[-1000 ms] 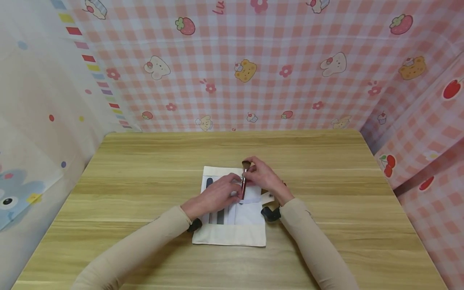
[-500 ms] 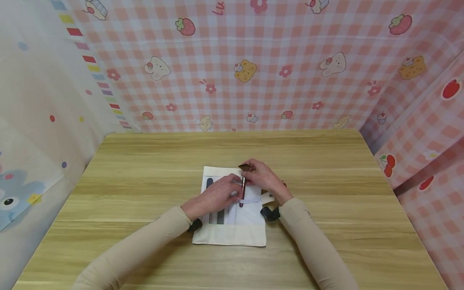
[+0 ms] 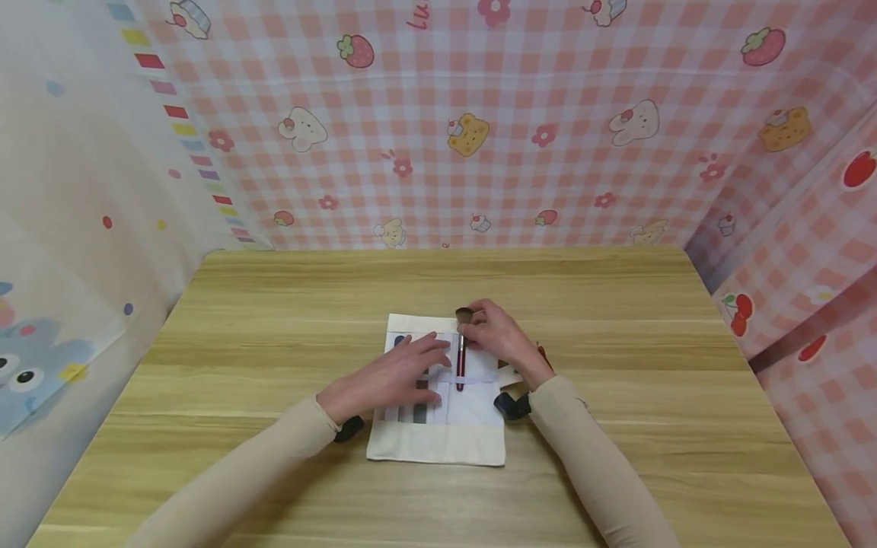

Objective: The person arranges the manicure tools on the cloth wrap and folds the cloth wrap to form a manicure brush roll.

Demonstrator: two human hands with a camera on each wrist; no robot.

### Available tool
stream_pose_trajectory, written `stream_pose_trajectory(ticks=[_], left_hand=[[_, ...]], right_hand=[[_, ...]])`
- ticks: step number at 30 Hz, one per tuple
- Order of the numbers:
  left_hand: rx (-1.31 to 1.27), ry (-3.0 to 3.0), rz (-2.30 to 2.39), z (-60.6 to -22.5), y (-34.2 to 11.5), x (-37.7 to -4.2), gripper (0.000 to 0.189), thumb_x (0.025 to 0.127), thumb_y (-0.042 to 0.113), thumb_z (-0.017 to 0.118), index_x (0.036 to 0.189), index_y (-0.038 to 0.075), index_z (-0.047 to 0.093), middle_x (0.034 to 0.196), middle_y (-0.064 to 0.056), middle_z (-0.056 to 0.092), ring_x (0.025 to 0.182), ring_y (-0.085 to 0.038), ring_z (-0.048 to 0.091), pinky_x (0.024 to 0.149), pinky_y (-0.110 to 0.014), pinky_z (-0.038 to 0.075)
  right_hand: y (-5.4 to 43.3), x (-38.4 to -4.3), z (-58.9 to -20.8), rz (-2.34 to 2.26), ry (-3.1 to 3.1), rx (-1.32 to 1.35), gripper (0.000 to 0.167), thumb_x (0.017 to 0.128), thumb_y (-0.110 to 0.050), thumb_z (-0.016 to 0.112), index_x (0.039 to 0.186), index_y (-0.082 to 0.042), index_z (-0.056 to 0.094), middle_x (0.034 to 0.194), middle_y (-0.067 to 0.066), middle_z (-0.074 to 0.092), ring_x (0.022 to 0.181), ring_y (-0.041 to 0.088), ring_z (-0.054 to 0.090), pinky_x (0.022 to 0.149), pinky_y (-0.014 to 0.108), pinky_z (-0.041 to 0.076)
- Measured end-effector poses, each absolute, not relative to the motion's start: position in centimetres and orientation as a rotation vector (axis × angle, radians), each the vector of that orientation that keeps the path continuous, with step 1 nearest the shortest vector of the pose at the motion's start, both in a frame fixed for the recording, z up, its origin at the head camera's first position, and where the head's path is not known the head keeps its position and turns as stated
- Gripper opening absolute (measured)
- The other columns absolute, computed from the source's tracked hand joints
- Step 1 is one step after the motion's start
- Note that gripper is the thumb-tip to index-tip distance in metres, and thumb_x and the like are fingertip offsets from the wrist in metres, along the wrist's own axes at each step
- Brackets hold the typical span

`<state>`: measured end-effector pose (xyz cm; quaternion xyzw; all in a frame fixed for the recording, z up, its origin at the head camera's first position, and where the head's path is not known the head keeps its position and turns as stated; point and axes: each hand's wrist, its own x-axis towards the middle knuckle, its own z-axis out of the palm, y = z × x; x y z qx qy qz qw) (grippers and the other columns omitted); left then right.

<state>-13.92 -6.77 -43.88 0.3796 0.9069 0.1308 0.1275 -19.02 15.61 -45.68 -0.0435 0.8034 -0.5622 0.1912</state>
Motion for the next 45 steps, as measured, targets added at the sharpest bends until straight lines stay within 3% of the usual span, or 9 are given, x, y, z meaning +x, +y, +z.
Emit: stream_pose_trajectory(ticks=[5, 11, 22, 27, 34, 37, 45], left_hand=[[1.079, 2.589, 0.264, -43.9, -7.4, -13.5, 0.079, 0.084, 0.054, 0.082, 0.149, 0.018, 0.055, 0.166, -0.007, 0.036, 0.156, -0.030, 0.023, 0.123, -0.059, 0.021], [1.046, 2.562, 0.218, -44.1, -7.5, -13.2, 0.085, 0.082, 0.055, 0.084, 0.153, 0.020, 0.052, 0.168, -0.006, 0.030, 0.158, -0.031, 0.018, 0.125, -0.057, 0.015], [1.035, 2.557, 0.218, -44.1, -7.5, -13.0, 0.085, 0.083, 0.054, 0.084, 0.154, 0.020, 0.051, 0.169, -0.006, 0.028, 0.158, -0.032, 0.017, 0.125, -0.059, 0.014], [1.048, 2.557, 0.206, -44.1, -7.5, -13.0, 0.086, 0.083, 0.055, 0.083, 0.155, 0.021, 0.051, 0.170, -0.005, 0.026, 0.158, -0.031, 0.016, 0.125, -0.059, 0.014], [1.029, 2.559, 0.226, -44.2, -7.6, -12.9, 0.086, 0.083, 0.055, 0.083, 0.155, 0.020, 0.051, 0.170, -0.004, 0.026, 0.158, -0.031, 0.016, 0.125, -0.059, 0.013], [1.022, 2.559, 0.228, -44.2, -7.6, -12.9, 0.086, 0.083, 0.055, 0.084, 0.155, 0.020, 0.051, 0.170, -0.004, 0.026, 0.158, -0.031, 0.015, 0.125, -0.059, 0.012], [1.008, 2.548, 0.251, -44.3, -7.5, -12.9, 0.087, 0.083, 0.054, 0.084, 0.155, 0.020, 0.051, 0.171, -0.004, 0.025, 0.158, -0.031, 0.014, 0.125, -0.058, 0.011]], right_hand=[[15.6, -18.9, -45.7, -1.596, 2.283, -0.147, 0.040, 0.106, -0.010, 0.059, 0.139, 0.008, 0.046, 0.121, 0.025, 0.060, 0.102, 0.029, 0.068, 0.087, 0.036, 0.060], [15.5, -18.9, -45.7, -1.571, 2.319, -0.144, 0.022, 0.104, -0.006, 0.058, 0.122, 0.007, 0.058, 0.105, 0.018, 0.065, 0.092, 0.023, 0.068, 0.081, 0.031, 0.060], [13.7, -19.7, -44.8, -1.196, 2.588, -0.187, 0.045, 0.102, -0.029, 0.067, 0.136, -0.001, 0.061, 0.113, 0.018, 0.071, 0.078, 0.018, 0.069, 0.070, 0.032, 0.057], [13.0, -19.9, -44.6, -1.026, 2.682, -0.221, 0.039, 0.098, -0.024, 0.071, 0.131, -0.003, 0.064, 0.112, 0.017, 0.070, 0.083, 0.021, 0.068, 0.072, 0.034, 0.056], [13.8, -19.5, -44.8, -1.154, 2.621, -0.162, 0.037, 0.095, -0.018, 0.070, 0.127, -0.004, 0.061, 0.116, 0.019, 0.067, 0.087, 0.024, 0.068, 0.076, 0.036, 0.057], [14.3, -19.3, -44.9, -1.267, 2.543, -0.155, 0.035, 0.097, -0.016, 0.068, 0.128, -0.002, 0.060, 0.115, 0.019, 0.065, 0.083, 0.022, 0.069, 0.074, 0.034, 0.059], [15.3, -18.9, -44.8, -1.384, 2.418, -0.173, 0.036, 0.102, -0.017, 0.066, 0.133, -0.002, 0.061, 0.117, 0.018, 0.064, 0.091, 0.023, 0.069, 0.077, 0.033, 0.062]])
